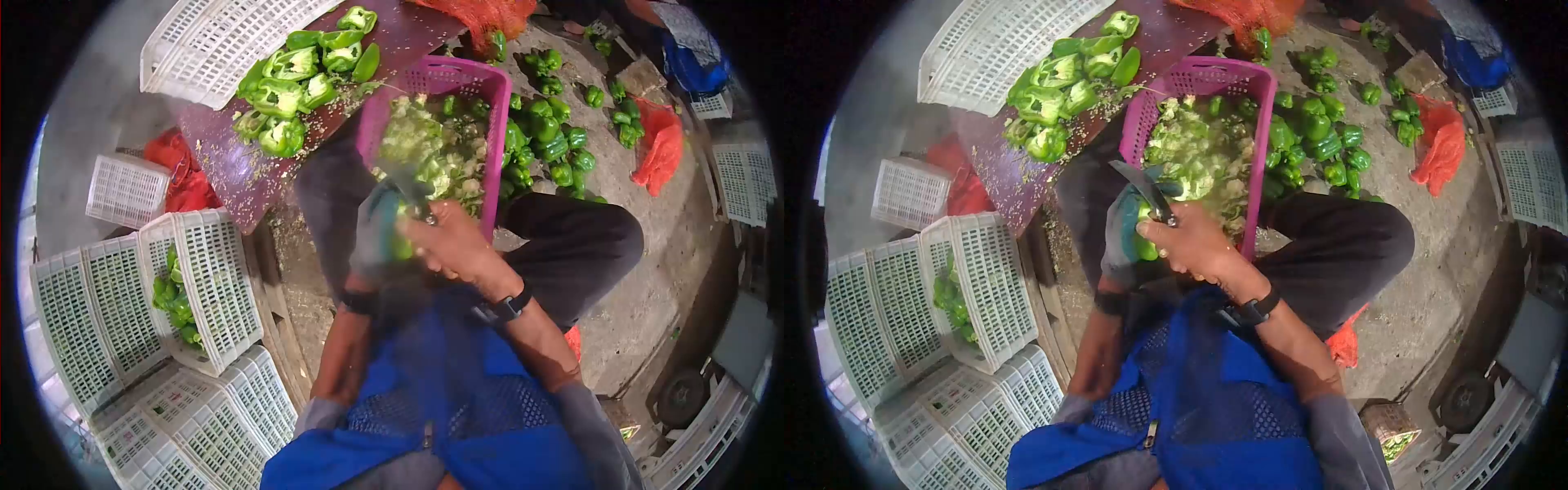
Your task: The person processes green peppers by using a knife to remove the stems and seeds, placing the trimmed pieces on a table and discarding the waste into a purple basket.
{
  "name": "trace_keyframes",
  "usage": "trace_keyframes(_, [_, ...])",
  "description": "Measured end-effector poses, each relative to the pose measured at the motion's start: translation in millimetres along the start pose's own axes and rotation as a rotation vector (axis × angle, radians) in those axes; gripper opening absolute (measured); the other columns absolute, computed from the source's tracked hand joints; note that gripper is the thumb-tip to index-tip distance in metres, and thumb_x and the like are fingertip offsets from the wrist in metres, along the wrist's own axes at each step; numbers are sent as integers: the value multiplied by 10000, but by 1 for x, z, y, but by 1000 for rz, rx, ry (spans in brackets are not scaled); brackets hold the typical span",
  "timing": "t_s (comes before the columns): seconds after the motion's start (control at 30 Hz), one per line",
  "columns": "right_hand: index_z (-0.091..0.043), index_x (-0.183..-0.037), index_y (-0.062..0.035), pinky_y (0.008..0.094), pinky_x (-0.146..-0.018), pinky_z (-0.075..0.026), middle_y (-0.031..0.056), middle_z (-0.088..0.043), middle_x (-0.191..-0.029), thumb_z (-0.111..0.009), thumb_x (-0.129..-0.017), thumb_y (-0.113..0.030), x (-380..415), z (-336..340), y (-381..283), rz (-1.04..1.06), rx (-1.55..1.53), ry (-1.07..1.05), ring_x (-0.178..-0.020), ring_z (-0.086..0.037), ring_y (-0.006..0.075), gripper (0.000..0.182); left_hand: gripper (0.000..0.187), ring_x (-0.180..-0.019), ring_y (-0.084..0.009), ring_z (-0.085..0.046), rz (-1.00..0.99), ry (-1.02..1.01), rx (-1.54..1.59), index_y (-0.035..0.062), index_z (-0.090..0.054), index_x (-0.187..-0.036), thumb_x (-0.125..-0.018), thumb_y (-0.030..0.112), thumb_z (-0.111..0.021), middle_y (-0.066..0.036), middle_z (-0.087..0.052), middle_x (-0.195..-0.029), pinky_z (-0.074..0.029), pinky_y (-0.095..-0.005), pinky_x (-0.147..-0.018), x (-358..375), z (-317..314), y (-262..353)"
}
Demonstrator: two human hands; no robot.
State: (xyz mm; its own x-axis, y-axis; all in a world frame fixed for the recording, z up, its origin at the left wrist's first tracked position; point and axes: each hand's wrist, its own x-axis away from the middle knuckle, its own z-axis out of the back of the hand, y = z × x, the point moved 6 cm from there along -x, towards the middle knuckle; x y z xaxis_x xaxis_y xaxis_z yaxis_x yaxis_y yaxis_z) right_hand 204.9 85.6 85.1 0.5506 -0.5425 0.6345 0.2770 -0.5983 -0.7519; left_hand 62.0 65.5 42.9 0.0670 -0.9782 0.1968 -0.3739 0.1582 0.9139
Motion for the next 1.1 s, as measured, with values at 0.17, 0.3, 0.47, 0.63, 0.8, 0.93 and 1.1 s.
trace_keyframes(0.17, [-693,-935,-45,333,-520,-452,46,-631,-686,-790,-999,-236,-4,-8,-9,721,250,212,-562,-602,125,224,458,-1068,-148,-709,-85,-40,-90,-2,-609,-1485,-1080,211,-594,-81,-749,-1250,-587,-296,-915,5,4,-19])
trace_keyframes(0.3, [-670,-923,17,417,-582,-485,132,-564,-721,-784,-994,-130,27,-14,-22,956,435,276,-652,-635,164,199,478,-1002,-139,-719,35,264,434,2,-623,-1460,-1034,212,-672,-59,-763,-1206,-593,-285,-873,3,12,-41])
trace_keyframes(0.47, [-579,-1471,12,395,-628,-548,167,-692,-883,-751,-1017,-198,9,43,24,349,-218,315,-713,-689,186,529,481,-1019,-192,-732,-167,149,-314,44,-626,-1473,-1044,249,-698,-92,-770,-1204,-609,-347,-916,12,4,60])
trace_keyframes(0.63, [-545,-1518,24,486,-874,-594,255,-776,-1064,-831,-912,-304,-20,83,46,616,462,810,-881,-754,373,746,401,-959,-253,-750,-28,67,-530,46,-640,-1469,-1126,249,-593,-131,-764,-1193,-628,-393,-852,-20,44,46])
trace_keyframes(0.8, [-774,-1040,11,322,-718,-568,65,-756,-829,-790,-971,-181,-21,60,57,225,-52,527,-816,-727,120,205,530,-1076,-291,-761,-67,124,20,-6,-532,-1552,-1135,315,-601,-200,-738,-1301,-653,-434,-904,-25,45,15])
trace_keyframes(0.93, [-785,-1090,1,313,-711,-559,35,-757,-846,-801,-974,-119,-8,30,32,438,-63,370,-785,-695,105,168,683,-1190,-252,-724,-176,62,189,-13,-383,-1657,-1126,350,-611,-164,-680,-1432,-618,-396,-1005,-12,28,19])
trace_keyframes(1.1, [-782,-1132,-1,335,-692,-536,77,-752,-830,-801,-978,-128,5,13,3,576,125,365,-754,-650,100,201,741,-1253,-232,-701,-218,95,177,0,-324,-1690,-1091,255,-678,-148,-665,-1462,-593,-373,-1055,-1,-10,31])
